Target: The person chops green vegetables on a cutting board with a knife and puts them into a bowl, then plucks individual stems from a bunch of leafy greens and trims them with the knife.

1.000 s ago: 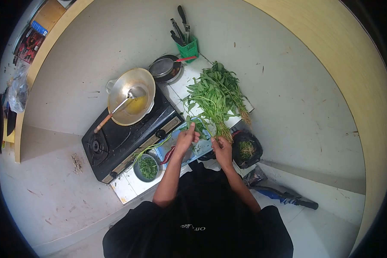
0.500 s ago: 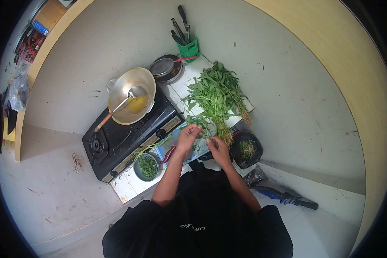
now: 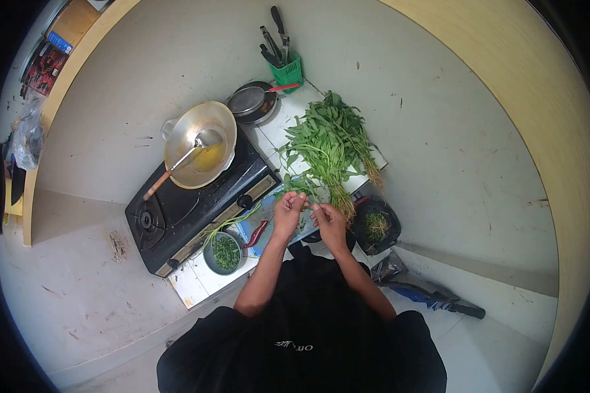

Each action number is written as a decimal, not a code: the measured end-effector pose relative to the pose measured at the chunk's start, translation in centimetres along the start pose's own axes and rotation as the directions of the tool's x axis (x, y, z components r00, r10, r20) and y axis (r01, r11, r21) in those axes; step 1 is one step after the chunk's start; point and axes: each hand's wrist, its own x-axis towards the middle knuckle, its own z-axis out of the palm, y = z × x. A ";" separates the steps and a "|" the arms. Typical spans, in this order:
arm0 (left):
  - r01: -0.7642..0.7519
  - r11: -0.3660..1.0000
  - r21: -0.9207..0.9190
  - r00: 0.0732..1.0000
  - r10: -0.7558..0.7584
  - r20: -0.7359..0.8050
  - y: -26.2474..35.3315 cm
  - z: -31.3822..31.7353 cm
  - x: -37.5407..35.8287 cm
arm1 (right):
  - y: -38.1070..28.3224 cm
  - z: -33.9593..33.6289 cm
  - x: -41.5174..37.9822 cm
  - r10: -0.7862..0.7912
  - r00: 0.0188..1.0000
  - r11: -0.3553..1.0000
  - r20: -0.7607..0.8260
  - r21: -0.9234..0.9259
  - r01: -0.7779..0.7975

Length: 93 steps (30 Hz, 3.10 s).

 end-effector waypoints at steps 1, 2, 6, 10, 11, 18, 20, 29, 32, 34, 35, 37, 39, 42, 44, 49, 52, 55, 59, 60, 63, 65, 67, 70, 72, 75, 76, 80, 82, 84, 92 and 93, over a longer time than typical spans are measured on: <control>-0.025 1.000 0.008 0.999 0.025 -0.043 -0.3 0.0 0.1 | 0.0 0.2 -0.1 -0.005 1.000 1.000 0.023 -0.016 0.005; -0.024 1.000 0.007 0.999 0.025 -0.045 -0.7 0.0 0.2 | 0.0 0.3 -0.1 -0.009 0.999 0.999 0.046 -0.032 0.010; -0.072 0.997 -0.026 0.966 0.064 -0.249 -2.1 -0.2 1.0 | 0.2 0.4 0.2 -0.022 0.997 0.999 0.068 -0.039 0.024; 0.052 0.997 0.064 0.967 -0.034 -0.254 -3.3 -4.8 3.4 | 0.4 -0.8 -0.2 0.003 1.000 0.998 0.009 -0.067 -0.002; 0.126 0.988 0.090 0.974 -0.106 -0.200 -3.2 -5.3 3.4 | 0.7 -1.3 -0.2 0.014 1.000 0.998 -0.021 -0.065 -0.016; 0.076 0.956 0.285 0.997 -0.072 -0.024 -3.7 -6.5 4.1 | 1.6 -2.3 0.2 0.010 1.000 0.996 -0.023 -0.089 -0.012; -0.032 0.877 0.479 0.994 0.080 -0.080 -5.1 -6.4 4.3 | 1.9 -2.1 0.4 0.023 1.000 0.997 -0.008 -0.069 -0.023; -0.421 0.709 0.566 0.903 0.387 0.187 2.4 -1.9 1.0 | 3.3 -1.8 0.8 0.009 1.000 0.998 0.011 -0.060 -0.009; -0.429 0.678 0.596 0.899 0.384 0.210 1.2 -2.1 1.5 | 3.3 -1.6 0.8 0.011 0.999 0.998 0.042 -0.054 -0.008; -0.435 0.658 0.615 0.894 0.397 0.207 1.1 -2.1 1.7 | 2.7 -1.4 0.6 0.025 0.999 0.999 0.029 -0.048 -0.023; -0.435 0.637 0.637 0.890 0.409 0.199 1.1 -2.3 1.7 | 2.5 -1.2 0.5 0.042 0.999 0.998 0.022 -0.041 -0.041; -0.433 0.569 0.699 0.887 0.405 0.219 0.9 -2.7 1.9 | 2.8 -1.2 0.7 0.029 0.999 0.998 0.039 -0.055 -0.027; -0.430 0.498 0.753 0.885 0.398 0.242 0.6 -2.9 1.9 | 2.8 -1.1 0.7 0.016 0.998 0.997 0.052 -0.071 -0.012; -0.413 0.416 0.810 0.890 0.375 0.261 0.0 -3.0 2.1 | 2.7 -0.7 0.6 0.022 0.997 0.997 0.080 -0.079 -0.016; -0.391 0.379 0.839 0.893 0.377 0.246 -0.6 -3.2 2.1 | 3.0 -0.6 0.4 0.080 0.994 0.992 0.079 -0.107 -0.072; -0.227 0.356 0.907 0.917 0.392 0.075 -1.7 -2.8 2.3 | 2.9 -0.6 0.2 0.078 0.992 0.993 0.096 -0.094 -0.069; -0.110 0.454 0.884 0.937 0.343 -0.059 -2.6 -5.0 3.7 | 2.6 -1.0 0.0 0.064 0.994 0.996 0.085 -0.073 -0.058; -0.218 0.544 0.810 0.937 0.350 0.017 -2.6 -6.4 4.5 | 2.4 -1.8 0.0 0.083 0.995 0.994 0.050 -0.077 -0.079; -0.380 0.526 0.761 0.888 0.438 0.141 -0.3 -5.4 3.2 | 2.3 -1.8 0.1 0.115 0.993 0.992 0.018 -0.050 -0.114; -0.406 0.549 0.731 0.875 0.465 0.136 -0.1 -4.9 2.9 | 2.1 -1.8 0.1 0.114 0.993 0.992 0.016 -0.051 -0.113; -0.482 0.508 0.714 0.836 0.512 0.200 0.4 -3.0 1.1 | 1.6 -1.5 0.1 0.100 0.994 0.995 0.034 -0.015 -0.100; -0.500 0.454 0.737 0.832 0.487 0.265 1.2 -1.5 -0.2 | 1.5 -1.3 0.1 0.111 0.993 0.994 0.031 0.021 -0.111; -0.494 0.438 0.751 0.828 0.501 0.253 0.2 -1.0 -0.3 | 1.9 -1.2 0.1 0.094 0.994 0.995 0.047 0.029 -0.096; -0.464 0.418 0.781 0.831 0.511 0.220 -0.7 -1.0 0.1 | 1.6 -1.2 -0.1 0.088 0.994 0.995 0.062 0.031 -0.090; -0.435 0.412 0.801 0.840 0.505 0.196 -1.0 -1.3 0.4 | 1.5 -1.1 -0.2 0.100 0.993 0.994 0.065 0.027 -0.102; -0.458 0.405 0.792 0.832 0.509 0.221 -1.0 -2.2 0.6 | 1.7 -1.2 -0.3 0.106 0.992 0.994 0.067 0.024 -0.108; -0.438 0.403 0.803 0.838 0.506 0.203 -0.9 -2.5 0.7 | 1.6 -1.2 -0.4 0.102 0.992 0.994 0.068 0.023 -0.104; -0.399 0.424 0.813 0.856 0.490 0.164 -0.6 -3.3 1.2 | 2.2 -1.2 -0.4 0.080 0.992 0.997 0.099 0.003 -0.081; -0.398 0.413 0.819 0.849 0.503 0.160 -0.8 -3.6 1.7 | 2.1 -0.9 -0.6 0.093 0.989 0.996 0.112 -0.009 -0.093; -0.399 0.403 0.823 0.843 0.514 0.157 -0.9 -3.4 1.9 | 2.0 -0.6 -0.7 0.107 0.987 0.994 0.122 -0.024 -0.105; -0.217 0.412 0.885 0.884 0.468 -0.001 -1.6 -2.4 2.5 | 1.6 0.2 -0.1 0.120 0.988 0.993 0.096 0.005 -0.121; -0.218 0.412 0.885 0.883 0.470 -0.002 -2.1 -2.9 3.0 | 1.6 0.1 0.0 0.118 0.988 0.993 0.096 0.004 -0.119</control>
